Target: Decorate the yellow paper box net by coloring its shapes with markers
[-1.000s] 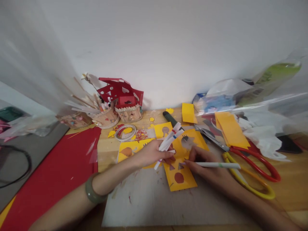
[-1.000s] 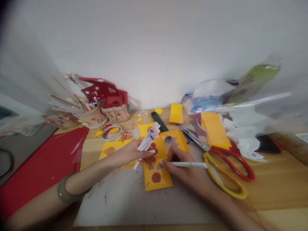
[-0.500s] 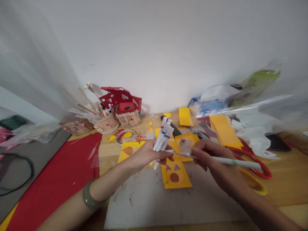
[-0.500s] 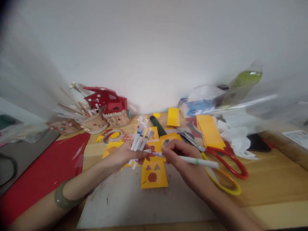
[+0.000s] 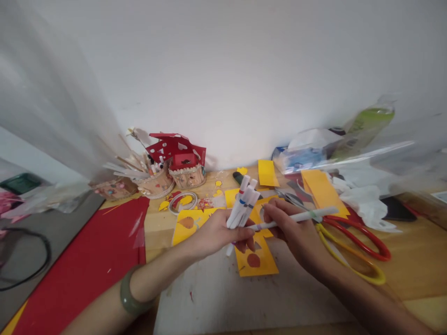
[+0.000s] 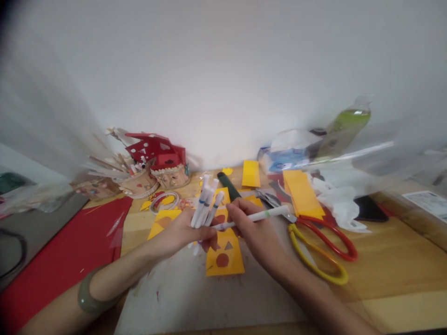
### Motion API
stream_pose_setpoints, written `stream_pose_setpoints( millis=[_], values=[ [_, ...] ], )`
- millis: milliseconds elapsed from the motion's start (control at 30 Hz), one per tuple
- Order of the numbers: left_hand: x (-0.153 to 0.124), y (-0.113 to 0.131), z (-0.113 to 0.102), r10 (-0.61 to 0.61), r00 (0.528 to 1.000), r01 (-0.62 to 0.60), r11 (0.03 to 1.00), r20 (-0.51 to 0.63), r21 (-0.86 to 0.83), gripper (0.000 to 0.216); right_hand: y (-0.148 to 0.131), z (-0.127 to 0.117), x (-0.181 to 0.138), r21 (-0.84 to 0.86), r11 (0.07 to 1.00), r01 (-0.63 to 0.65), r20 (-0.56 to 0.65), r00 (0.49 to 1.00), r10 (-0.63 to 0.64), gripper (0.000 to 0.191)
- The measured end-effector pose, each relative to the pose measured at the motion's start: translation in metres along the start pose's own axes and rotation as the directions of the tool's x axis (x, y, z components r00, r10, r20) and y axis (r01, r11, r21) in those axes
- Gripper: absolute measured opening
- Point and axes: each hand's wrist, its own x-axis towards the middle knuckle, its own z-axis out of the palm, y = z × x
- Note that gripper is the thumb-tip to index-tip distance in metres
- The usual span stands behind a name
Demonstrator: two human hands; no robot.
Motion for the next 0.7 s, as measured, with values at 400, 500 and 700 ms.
stream_pose_setpoints(
  millis=[400, 500, 700],
  values=[
    [0.003, 0.001, -0.001, 0.032, 0.981, -0.030, 0.999, -0.193, 0.016, 0.034, -0.005, 0.008, 0.023, 0.027, 0.999, 0.037, -0.008, 0.999, -0.037, 0.032],
    [0.002, 0.012, -0.009, 0.160, 0.911, -0.129, 0.986, -0.379, 0.105, 0.028, -0.007, -0.007, 0.021, -0.021, 1.000, -0.016, 0.080, 0.997, 0.018, 0.044],
    [-0.002, 0.029, -0.009, 0.213, 0.958, -0.179, 0.967, -0.190, 0.182, 0.018, -0.019, -0.014, -0.005, -0.115, 0.971, -0.209, 0.413, 0.879, 0.238, 0.047]
  ],
)
